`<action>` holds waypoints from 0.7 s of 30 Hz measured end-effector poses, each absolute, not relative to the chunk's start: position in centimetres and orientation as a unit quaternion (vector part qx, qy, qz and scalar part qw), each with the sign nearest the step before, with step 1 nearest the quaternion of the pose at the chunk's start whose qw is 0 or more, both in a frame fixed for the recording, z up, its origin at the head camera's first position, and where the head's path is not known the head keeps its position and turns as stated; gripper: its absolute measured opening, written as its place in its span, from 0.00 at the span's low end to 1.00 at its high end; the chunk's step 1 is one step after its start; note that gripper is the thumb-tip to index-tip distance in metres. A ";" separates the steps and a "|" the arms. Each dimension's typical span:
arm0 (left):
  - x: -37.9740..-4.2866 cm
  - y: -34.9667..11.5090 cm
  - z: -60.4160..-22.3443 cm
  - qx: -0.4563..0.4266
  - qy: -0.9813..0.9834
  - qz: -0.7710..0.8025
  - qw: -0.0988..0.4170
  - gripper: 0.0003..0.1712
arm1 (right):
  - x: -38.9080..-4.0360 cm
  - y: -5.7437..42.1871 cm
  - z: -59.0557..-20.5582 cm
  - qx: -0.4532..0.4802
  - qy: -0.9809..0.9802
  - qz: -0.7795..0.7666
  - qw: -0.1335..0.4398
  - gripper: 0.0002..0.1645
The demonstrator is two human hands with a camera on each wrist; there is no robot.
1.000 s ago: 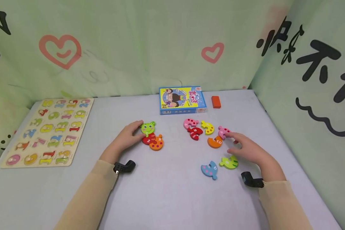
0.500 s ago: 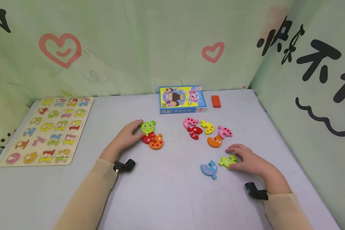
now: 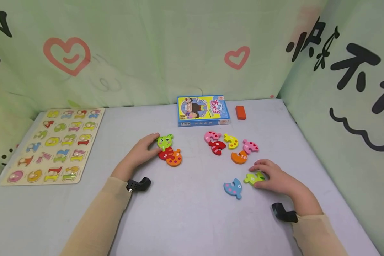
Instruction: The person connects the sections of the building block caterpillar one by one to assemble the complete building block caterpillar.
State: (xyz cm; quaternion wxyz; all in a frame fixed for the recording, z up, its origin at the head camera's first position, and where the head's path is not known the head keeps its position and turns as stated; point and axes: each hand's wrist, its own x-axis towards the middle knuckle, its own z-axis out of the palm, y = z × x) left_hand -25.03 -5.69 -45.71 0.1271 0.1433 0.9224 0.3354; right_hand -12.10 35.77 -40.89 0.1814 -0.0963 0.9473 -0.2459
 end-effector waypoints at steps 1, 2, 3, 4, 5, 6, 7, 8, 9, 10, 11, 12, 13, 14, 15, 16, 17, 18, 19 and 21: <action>-25.0 -5.7 -45.7 0.143 0.922 0.337 0.128 0.37 | -12.1 35.8 -40.9 -0.097 0.947 -0.245 0.181 0.25; -25.0 -5.7 -45.7 0.143 0.921 0.337 0.128 0.37 | -12.1 35.8 -40.9 -0.098 0.948 -0.245 0.180 0.25; -25.0 -5.7 -45.7 0.143 0.921 0.338 0.129 0.37 | -12.1 35.8 -40.9 -0.098 0.948 -0.244 0.180 0.26; -25.0 -5.7 -45.7 0.143 0.921 0.339 0.129 0.37 | -12.1 35.8 -40.9 -0.098 0.948 -0.244 0.180 0.26; -25.0 -5.7 -45.8 0.143 0.921 0.340 0.128 0.37 | -12.1 35.8 -41.0 -0.098 0.948 -0.244 0.180 0.27; -25.0 -5.7 -45.9 0.142 0.921 0.340 0.127 0.37 | -12.0 35.9 -41.0 -0.098 0.948 -0.244 0.181 0.27; -25.0 -5.7 -45.9 0.142 0.921 0.340 0.126 0.37 | -12.1 35.9 -41.0 -0.098 0.948 -0.243 0.181 0.28; -25.0 -5.7 -46.0 0.142 0.921 0.341 0.125 0.37 | -12.1 35.9 -41.0 -0.098 0.948 -0.243 0.182 0.28; -25.0 -5.7 -46.0 0.143 0.921 0.341 0.124 0.37 | -12.1 36.0 -41.1 -0.098 0.948 -0.243 0.183 0.29; -24.9 -5.7 -46.1 0.144 0.921 0.342 0.122 0.37 | -12.1 36.0 -41.1 -0.099 0.948 -0.243 0.183 0.30; -24.9 -5.7 -46.1 0.145 0.921 0.342 0.121 0.37 | -12.1 36.0 -41.1 -0.099 0.947 -0.243 0.183 0.30; -24.9 -5.7 -46.1 0.146 0.920 0.343 0.120 0.37 | -12.0 36.0 -41.1 -0.101 0.948 -0.243 0.182 0.30; -24.9 -5.7 -46.1 0.148 0.920 0.343 0.119 0.37 | -12.0 36.1 -41.1 -0.101 0.948 -0.243 0.181 0.30; -24.9 -5.7 -46.1 0.149 0.920 0.342 0.117 0.37 | -12.0 36.1 -41.1 -0.102 0.947 -0.243 0.182 0.30; -24.9 -5.7 -46.1 0.150 0.920 0.342 0.117 0.37 | -12.0 36.1 -41.1 -0.102 0.947 -0.244 0.181 0.30; -24.9 -5.7 -46.1 0.151 0.920 0.342 0.116 0.36 | -12.0 36.1 -41.1 -0.102 0.947 -0.245 0.181 0.30; -24.9 -5.8 -46.0 0.152 0.920 0.342 0.115 0.36 | -12.0 36.1 -41.1 -0.102 0.947 -0.246 0.181 0.30; -25.0 -5.8 -46.0 0.152 0.921 0.341 0.114 0.36 | -12.0 36.1 -41.1 -0.102 0.947 -0.246 0.181 0.31; -25.0 -5.8 -46.0 0.152 0.921 0.340 0.113 0.36 | -12.1 36.1 -41.1 -0.101 0.947 -0.247 0.181 0.31; -25.0 -5.8 -46.0 0.151 0.922 0.339 0.112 0.37 | -12.1 36.0 -41.1 -0.099 0.946 -0.248 0.182 0.32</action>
